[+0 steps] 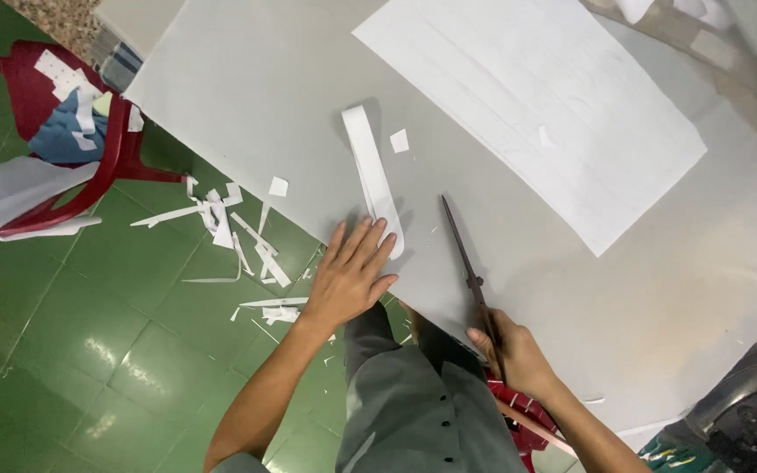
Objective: The person uses large shears to cut a white sheet of paper into long strips on a work table. They repeatedly trim and separate the strips, accumulating cut pieces on the table and floor.
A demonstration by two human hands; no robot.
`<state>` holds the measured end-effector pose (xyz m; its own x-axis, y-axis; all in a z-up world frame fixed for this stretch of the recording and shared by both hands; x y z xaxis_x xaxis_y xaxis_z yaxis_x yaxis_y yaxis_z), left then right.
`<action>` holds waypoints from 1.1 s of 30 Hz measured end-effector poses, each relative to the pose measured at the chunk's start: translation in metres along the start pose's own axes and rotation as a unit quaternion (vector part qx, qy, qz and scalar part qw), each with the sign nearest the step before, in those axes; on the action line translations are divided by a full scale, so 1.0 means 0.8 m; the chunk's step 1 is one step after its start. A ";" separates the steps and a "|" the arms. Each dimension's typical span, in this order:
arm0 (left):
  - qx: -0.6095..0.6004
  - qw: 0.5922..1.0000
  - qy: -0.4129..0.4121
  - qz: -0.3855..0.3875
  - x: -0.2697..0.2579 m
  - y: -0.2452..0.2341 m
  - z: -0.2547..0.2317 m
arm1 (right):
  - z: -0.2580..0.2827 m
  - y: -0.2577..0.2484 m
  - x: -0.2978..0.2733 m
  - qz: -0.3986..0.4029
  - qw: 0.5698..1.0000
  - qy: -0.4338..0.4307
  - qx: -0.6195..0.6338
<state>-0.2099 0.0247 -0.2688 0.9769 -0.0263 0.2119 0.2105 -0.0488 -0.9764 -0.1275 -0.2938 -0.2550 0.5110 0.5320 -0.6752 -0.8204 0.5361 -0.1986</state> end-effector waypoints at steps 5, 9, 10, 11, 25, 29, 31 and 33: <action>0.026 0.999 0.013 0.016 0.002 0.026 0.013 | 0.019 0.023 -0.044 0.054 0.991 0.107 0.051; 0.003 0.998 -0.015 0.068 0.016 0.016 0.042 | 0.003 0.052 -0.061 0.053 0.997 0.011 0.061; 0.002 0.998 -0.011 0.067 0.021 0.019 0.057 | -0.004 0.059 -0.061 0.049 0.997 0.011 0.064; -0.025 0.997 -0.025 0.073 0.026 0.022 0.071 | -0.010 0.064 -0.062 0.024 0.998 -0.007 0.059; -0.191 0.970 -0.149 0.024 0.149 0.090 0.197 | 0.047 0.112 -0.055 -0.162 0.963 0.128 0.174; -0.210 0.964 -0.160 -0.007 0.149 0.090 0.196 | 0.064 0.104 -0.054 -0.177 0.948 0.116 0.237; -0.224 0.960 -0.166 0.010 0.152 0.085 0.194 | 0.066 0.091 -0.049 -0.178 0.943 0.126 0.249; -0.226 0.958 -0.174 0.014 0.152 0.084 0.192 | 0.068 0.076 -0.041 -0.167 0.949 0.110 0.243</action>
<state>-0.0712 0.1713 -0.3147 0.9515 0.2965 0.0821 0.2234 -0.4825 -0.8469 -0.1805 -0.2431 -0.2060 0.6122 0.1589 -0.7746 -0.3808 0.9178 -0.1126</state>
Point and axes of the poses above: each hand's wrist, its own x-axis towards the middle knuckle, its own y-axis out of the palm, z = x × y, the point moved 1 cm from there along x, towards the middle knuckle, and after that the axes turned 12 degrees about x, right-handed, at the moved point
